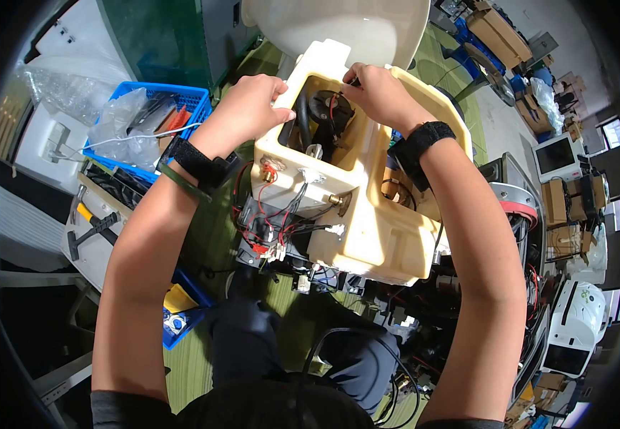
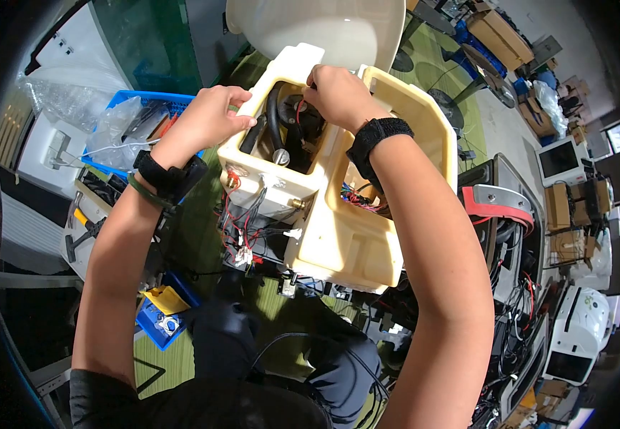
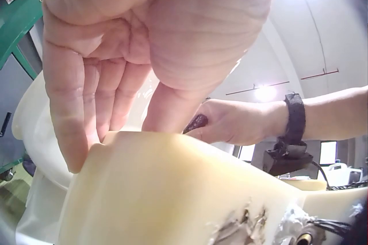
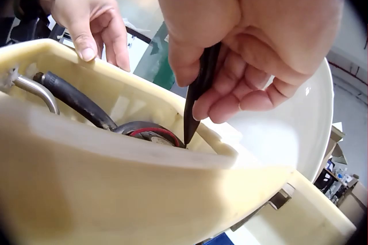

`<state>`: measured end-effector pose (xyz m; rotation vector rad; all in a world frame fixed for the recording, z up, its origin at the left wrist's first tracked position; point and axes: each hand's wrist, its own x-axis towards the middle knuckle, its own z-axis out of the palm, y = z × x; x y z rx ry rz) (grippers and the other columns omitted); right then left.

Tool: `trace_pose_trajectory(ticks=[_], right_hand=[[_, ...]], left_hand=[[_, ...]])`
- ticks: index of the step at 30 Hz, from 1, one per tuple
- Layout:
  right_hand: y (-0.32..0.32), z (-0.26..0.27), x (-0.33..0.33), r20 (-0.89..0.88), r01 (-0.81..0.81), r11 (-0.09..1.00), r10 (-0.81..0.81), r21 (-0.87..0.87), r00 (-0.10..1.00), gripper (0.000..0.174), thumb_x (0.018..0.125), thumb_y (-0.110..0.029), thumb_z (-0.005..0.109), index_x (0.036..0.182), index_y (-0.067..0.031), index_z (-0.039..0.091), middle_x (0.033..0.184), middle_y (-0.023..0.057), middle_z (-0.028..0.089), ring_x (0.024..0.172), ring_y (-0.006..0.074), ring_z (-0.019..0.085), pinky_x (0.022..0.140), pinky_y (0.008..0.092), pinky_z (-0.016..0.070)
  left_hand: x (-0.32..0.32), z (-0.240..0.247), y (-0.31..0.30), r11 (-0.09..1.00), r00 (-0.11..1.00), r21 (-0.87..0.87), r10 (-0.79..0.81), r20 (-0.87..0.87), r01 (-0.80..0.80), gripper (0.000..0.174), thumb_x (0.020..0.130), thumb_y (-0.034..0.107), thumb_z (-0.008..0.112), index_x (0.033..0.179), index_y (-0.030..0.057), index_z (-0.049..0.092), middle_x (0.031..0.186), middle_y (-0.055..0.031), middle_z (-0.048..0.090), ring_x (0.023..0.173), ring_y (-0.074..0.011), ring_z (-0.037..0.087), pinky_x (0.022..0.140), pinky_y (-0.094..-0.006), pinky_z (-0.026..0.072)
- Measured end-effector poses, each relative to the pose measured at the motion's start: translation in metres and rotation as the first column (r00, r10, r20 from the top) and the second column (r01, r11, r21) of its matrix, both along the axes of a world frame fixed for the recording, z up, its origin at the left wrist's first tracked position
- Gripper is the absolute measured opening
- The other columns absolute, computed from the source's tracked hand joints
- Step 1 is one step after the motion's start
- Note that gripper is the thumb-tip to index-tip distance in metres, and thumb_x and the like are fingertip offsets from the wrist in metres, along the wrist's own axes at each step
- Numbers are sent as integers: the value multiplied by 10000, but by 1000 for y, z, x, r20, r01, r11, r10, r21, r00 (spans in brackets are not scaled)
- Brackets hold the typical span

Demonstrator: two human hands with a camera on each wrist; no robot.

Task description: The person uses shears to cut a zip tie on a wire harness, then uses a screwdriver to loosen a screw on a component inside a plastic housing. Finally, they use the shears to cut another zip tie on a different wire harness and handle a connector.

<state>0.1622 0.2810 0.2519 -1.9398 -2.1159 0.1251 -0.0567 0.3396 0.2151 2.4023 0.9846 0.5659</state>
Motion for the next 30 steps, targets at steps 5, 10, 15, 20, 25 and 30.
trace_pose_trajectory(ticks=[5, 10, 15, 20, 25, 30], right_hand=[[2, 1, 1, 11, -2, 1000, 2, -17, 1000, 250, 838, -167, 597, 954, 54, 605, 806, 209, 644, 761, 319, 631, 714, 365, 490], [2, 0, 4, -14, 8, 1000, -8, -13, 1000, 242, 837, -164, 601, 951, 50, 607, 808, 212, 643, 766, 316, 630, 710, 365, 488], [3, 3, 6, -40, 4, 1000, -5, -26, 999, 242, 849, -171, 598, 956, 46, 607, 810, 206, 646, 764, 305, 632, 712, 360, 488], [4, 5, 6, -122, 37, 996, -47, -78, 991, 249, 854, -184, 599, 958, 43, 606, 813, 201, 648, 771, 294, 635, 714, 355, 488], [5, 6, 6, -118, 44, 996, -53, -80, 992, 254, 854, -192, 600, 956, 40, 606, 823, 203, 646, 781, 292, 633, 716, 356, 488], [4, 8, 4, -129, 66, 991, -80, -113, 988, 255, 854, -196, 597, 958, 38, 607, 830, 202, 646, 793, 294, 631, 731, 360, 485]], left_hand=[[0, 1, 0, 1000, 1000, -16, 7, -4, -7, 476, 718, 184, 735, 1111, -42, 591, 993, -196, 653, 832, -252, 655, 776, -329, 509], [0, 2, 0, 1000, 1000, -14, 8, -7, -8, 477, 714, 181, 737, 1112, -40, 593, 982, -196, 656, 818, -251, 657, 775, -324, 510], [1, 0, 2, 1000, 1000, -5, -7, 11, 7, 473, 703, 174, 741, 1099, -41, 599, 972, -199, 656, 807, -254, 659, 763, -327, 512], [1, 3, 0, 1000, 1000, 0, 4, -5, -4, 474, 699, 175, 744, 1096, -42, 600, 971, -198, 656, 807, -260, 659, 760, -331, 512], [1, 3, 0, 1000, 1000, -17, 8, -6, -8, 473, 698, 177, 747, 1093, -40, 603, 968, -200, 654, 811, -263, 659, 759, -331, 511], [1, 1, 0, 1000, 1000, 18, 10, 16, -10, 465, 699, 171, 750, 1086, -41, 606, 980, -200, 650, 828, -269, 656, 758, -337, 511]])
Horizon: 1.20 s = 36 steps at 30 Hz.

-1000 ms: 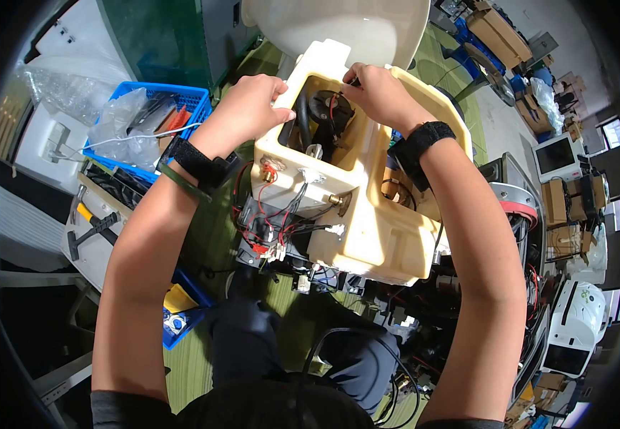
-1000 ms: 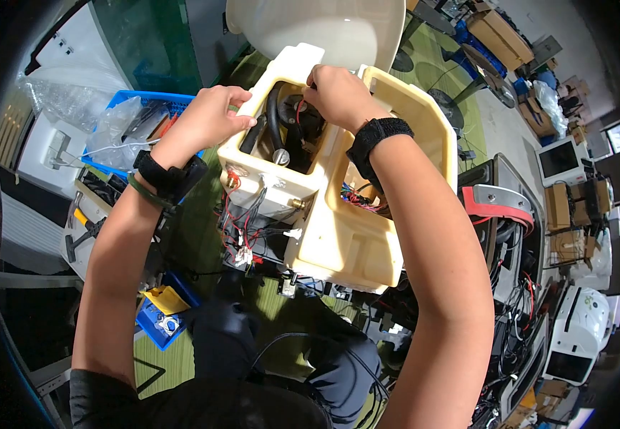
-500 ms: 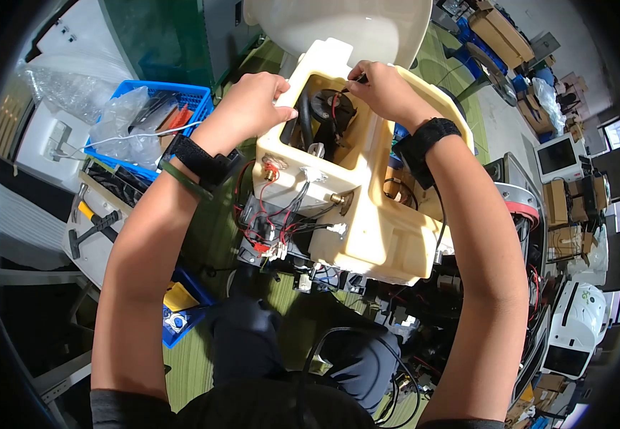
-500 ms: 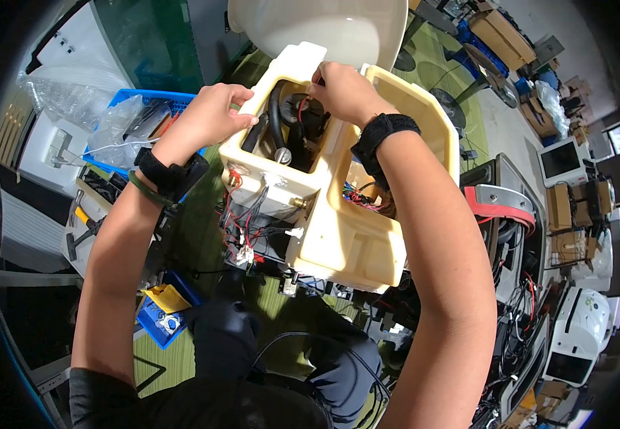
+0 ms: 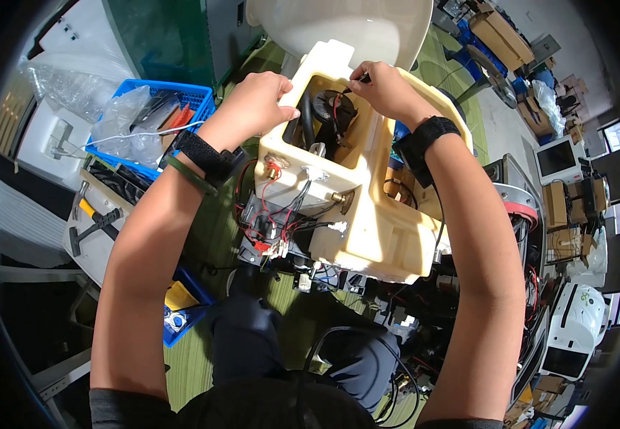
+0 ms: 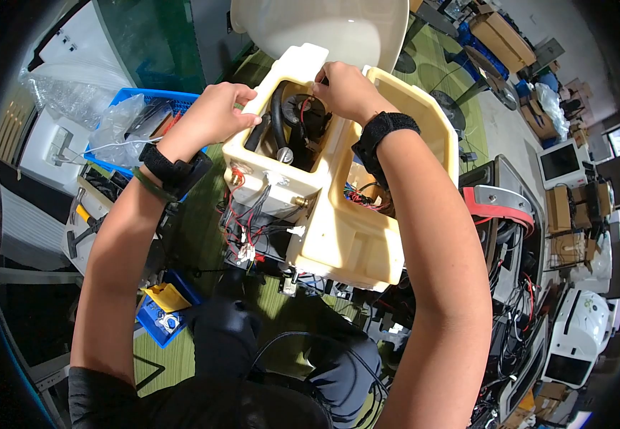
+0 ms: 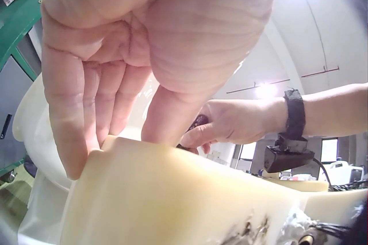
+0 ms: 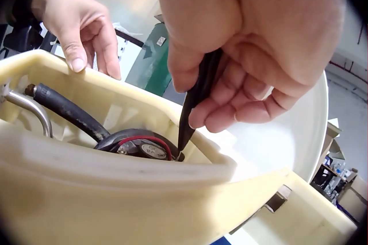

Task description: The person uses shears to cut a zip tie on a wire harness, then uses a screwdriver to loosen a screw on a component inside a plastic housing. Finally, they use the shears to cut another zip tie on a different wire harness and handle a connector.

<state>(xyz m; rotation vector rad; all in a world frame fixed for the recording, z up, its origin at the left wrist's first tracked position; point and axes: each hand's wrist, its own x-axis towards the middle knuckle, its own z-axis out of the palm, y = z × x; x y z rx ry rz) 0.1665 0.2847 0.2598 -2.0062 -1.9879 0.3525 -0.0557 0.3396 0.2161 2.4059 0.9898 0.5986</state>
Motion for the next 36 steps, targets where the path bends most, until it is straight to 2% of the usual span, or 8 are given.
trace_pose_trajectory(ticks=[13, 16, 22, 26, 28, 31, 36], right_hand=[[-5, -4, 6, 57, -51, 994, 46, 98, 997, 251, 857, -189, 596, 966, 37, 610, 816, 190, 648, 757, 273, 621, 708, 346, 483], [-9, 3, 8, 60, -25, 994, 19, 109, 998, 250, 855, -194, 601, 956, 34, 615, 788, 167, 650, 740, 236, 618, 703, 330, 485], [-29, 30, 6, -63, 104, 993, -100, 59, 993, 261, 833, -211, 584, 904, 37, 630, 710, 83, 638, 660, 125, 597, 642, 253, 472], [-40, 37, -2, 3, 94, 995, -94, -40, 996, 254, 836, -201, 576, 898, 40, 628, 710, 83, 635, 670, 122, 598, 636, 252, 471], [-41, 24, 0, -29, 18, 997, -20, -75, 999, 230, 841, -175, 587, 893, 46, 623, 717, 94, 638, 676, 143, 606, 638, 267, 475], [-40, 6, 3, 5, -48, 998, 48, -35, 999, 208, 844, -148, 603, 900, 53, 615, 728, 110, 642, 684, 169, 615, 648, 285, 481], [-39, -5, 7, -23, -2, 998, 1, -70, 1000, 206, 846, -140, 610, 930, 49, 608, 741, 138, 642, 697, 189, 621, 661, 297, 483]], left_hand=[[0, -3, 2, 1000, 1000, -13, 4, 11, -4, 463, 698, 168, 756, 1082, -42, 606, 972, -202, 651, 826, -271, 656, 754, -337, 512], [1, -1, 1, 1000, 1000, -9, -1, -2, 1, 464, 698, 168, 755, 1085, -39, 605, 972, -201, 652, 821, -267, 657, 753, -336, 512], [0, -1, 1, 1000, 1000, -18, -1, 3, 1, 463, 699, 173, 752, 1085, -38, 607, 968, -201, 653, 815, -269, 658, 753, -335, 511], [-1, -2, 2, 1000, 1000, 1, -9, 8, 9, 466, 700, 173, 749, 1085, -45, 604, 973, -211, 650, 831, -279, 658, 761, -338, 510], [-1, -2, 2, 1000, 1000, 1, -9, 12, 9, 466, 700, 172, 748, 1084, -48, 603, 975, -216, 648, 841, -284, 657, 766, -340, 510], [-1, -3, 2, 1000, 1000, 6, -8, 20, 8, 461, 700, 171, 746, 1078, -52, 604, 974, -223, 646, 862, -297, 655, 777, -347, 507], [-2, 0, 0, 1000, 1000, 11, -14, 13, 14, 456, 701, 177, 744, 1071, -53, 608, 967, -228, 646, 871, -312, 651, 791, -354, 502]])
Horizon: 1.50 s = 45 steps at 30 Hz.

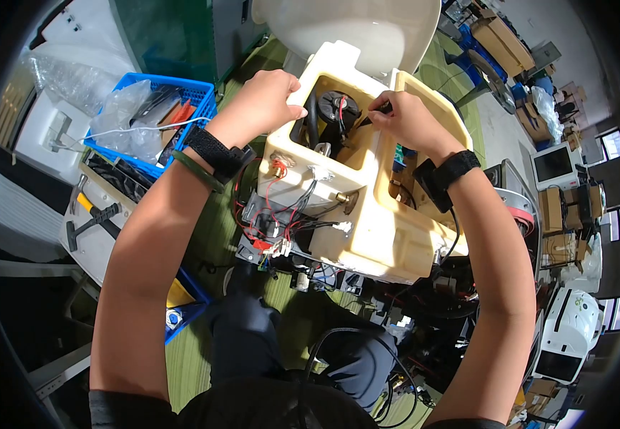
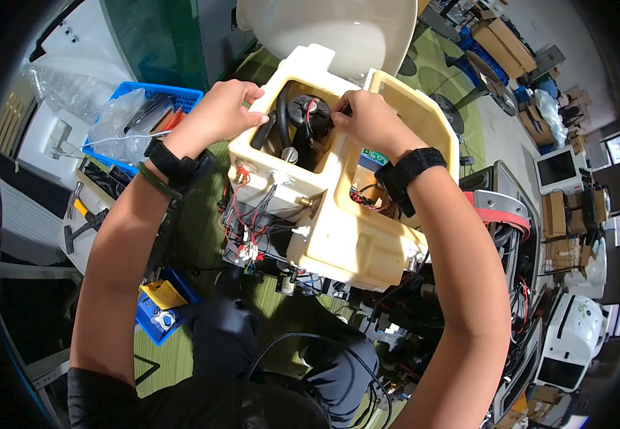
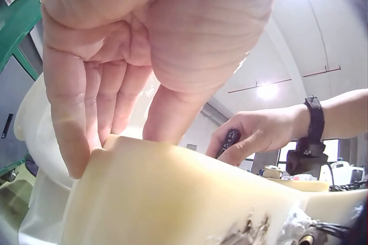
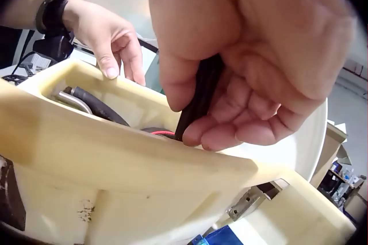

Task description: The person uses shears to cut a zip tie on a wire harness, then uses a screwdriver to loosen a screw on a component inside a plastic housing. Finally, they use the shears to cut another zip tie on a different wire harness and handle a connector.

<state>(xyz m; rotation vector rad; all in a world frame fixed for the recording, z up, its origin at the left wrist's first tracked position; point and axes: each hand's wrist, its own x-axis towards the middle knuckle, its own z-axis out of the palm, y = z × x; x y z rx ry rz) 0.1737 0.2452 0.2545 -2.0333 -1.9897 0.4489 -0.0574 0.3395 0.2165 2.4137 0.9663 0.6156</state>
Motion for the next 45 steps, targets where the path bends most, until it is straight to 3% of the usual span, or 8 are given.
trace_pose_trajectory(ticks=[12, 14, 23, 33, 35, 42, 44, 45], right_hand=[[9, -7, -5, 44, -1, 1000, 0, 16, 999, 231, 825, -160, 596, 908, 54, 617, 715, 151, 627, 662, 218, 611, 638, 323, 482], [10, -3, -7, 25, 57, 998, -57, -12, 998, 232, 796, -145, 601, 866, 73, 641, 813, 244, 645, 793, 339, 640, 759, 371, 493], [16, -14, -2, 26, 104, 994, -105, 33, 994, 292, 813, -192, 621, 837, 99, 613, 776, 272, 620, 772, 368, 630, 716, 398, 489], [15, -17, -2, -32, 141, 989, -140, 49, 990, 316, 821, -210, 626, 806, 104, 591, 717, 258, 601, 703, 351, 618, 675, 393, 479], [16, -18, -2, 23, 147, 989, -148, 18, 989, 284, 856, -226, 605, 891, 55, 623, 695, 161, 614, 658, 229, 611, 635, 338, 484], [15, -18, -2, 15, 149, 989, -149, 23, 989, 295, 857, -235, 604, 862, 59, 612, 671, 157, 601, 625, 224, 592, 612, 342, 475], [14, -17, -4, -45, 173, 985, -171, 29, 984, 331, 825, -219, 617, 805, 109, 586, 711, 267, 597, 707, 363, 619, 684, 400, 479], [14, -17, -4, -45, 174, 984, -172, 28, 984, 331, 825, -219, 617, 805, 109, 586, 711, 267, 597, 707, 363, 619, 684, 400, 479]], left_hand=[[0, -1, 0, 1000, 1000, -19, 16, 0, -16, 475, 701, 187, 743, 1084, -56, 602, 971, -235, 641, 867, -305, 652, 785, -347, 500], [0, -1, 0, 1000, 1000, -13, 13, 5, -13, 474, 701, 187, 743, 1083, -56, 602, 971, -235, 641, 868, -307, 652, 785, -347, 500], [0, -1, -1, 1000, 1000, 11, 8, 12, -8, 467, 702, 183, 741, 1078, -57, 604, 958, -231, 645, 854, -314, 653, 777, -347, 503], [-1, 1, -2, 1000, 1000, -2, 9, 14, -9, 456, 702, 177, 743, 1068, -59, 606, 942, -236, 644, 846, -317, 654, 765, -350, 505], [-1, 1, -2, 1000, 1000, 6, 9, 13, -9, 451, 702, 173, 742, 1066, -59, 607, 940, -236, 644, 846, -316, 654, 765, -350, 506], [0, 0, -2, 1000, 1000, 10, 8, 14, -8, 439, 702, 164, 742, 1056, -61, 611, 938, -236, 643, 848, -314, 654, 769, -347, 507], [0, -1, -1, 1000, 1000, 11, 10, 12, -10, 439, 702, 161, 741, 1058, -61, 609, 941, -236, 643, 850, -314, 654, 770, -346, 507], [0, -1, -1, 1000, 1000, 12, 12, 10, -12, 440, 703, 159, 739, 1060, -62, 608, 944, -236, 643, 852, -315, 653, 771, -346, 507]])
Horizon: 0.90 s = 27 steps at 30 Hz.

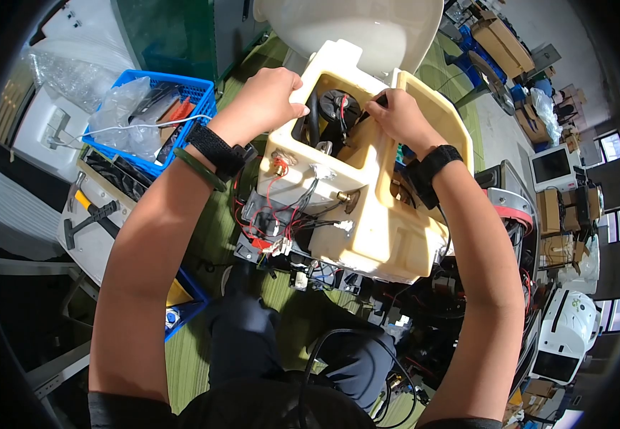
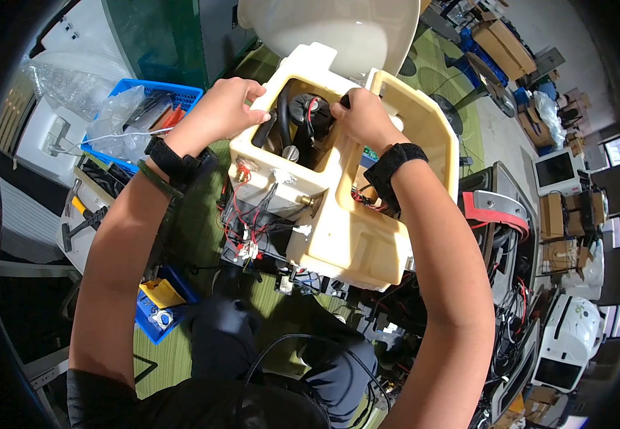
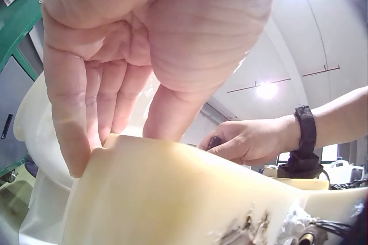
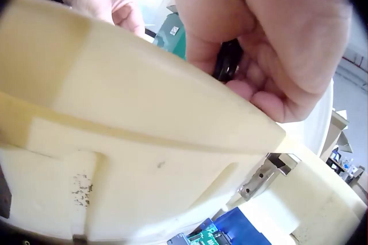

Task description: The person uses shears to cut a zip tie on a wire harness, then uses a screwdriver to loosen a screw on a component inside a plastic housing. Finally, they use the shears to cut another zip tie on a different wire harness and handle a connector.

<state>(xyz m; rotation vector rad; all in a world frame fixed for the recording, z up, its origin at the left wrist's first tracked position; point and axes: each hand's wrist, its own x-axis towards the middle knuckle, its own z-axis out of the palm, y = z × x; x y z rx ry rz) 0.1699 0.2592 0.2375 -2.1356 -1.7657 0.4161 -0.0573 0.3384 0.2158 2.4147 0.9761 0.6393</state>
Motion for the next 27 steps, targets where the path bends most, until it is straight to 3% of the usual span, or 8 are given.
trace_pose_trajectory(ticks=[19, 21, 27], right_hand=[[-1, 0, -2, 10, 39, 999, -39, -6, 999, 342, 827, -237, 622, 841, 103, 584, 777, 273, 605, 776, 380, 613, 728, 397, 472], [-1, 1, -2, 13, 36, 999, -36, -14, 999, 342, 829, -238, 621, 843, 102, 584, 778, 274, 605, 778, 379, 613, 728, 397, 472], [0, -4, 0, 3, 25, 1000, -25, -3, 1000, 340, 835, -235, 614, 844, 104, 580, 776, 273, 605, 771, 380, 612, 725, 399, 472]], left_hand=[[2, 3, -2, 999, 998, 30, -34, -52, 36, 427, 709, 156, 723, 1052, -69, 604, 978, -250, 628, 904, -351, 630, 813, -367, 495], [2, 0, -2, 996, 999, 84, -40, -14, 41, 306, 710, 178, 718, 900, -48, 636, 848, -229, 634, 839, -367, 623, 767, -404, 499], [3, 1, 1, 998, 998, 59, -29, -54, 33, 320, 706, 189, 726, 913, -38, 638, 853, -225, 636, 844, -365, 623, 769, -403, 500]])
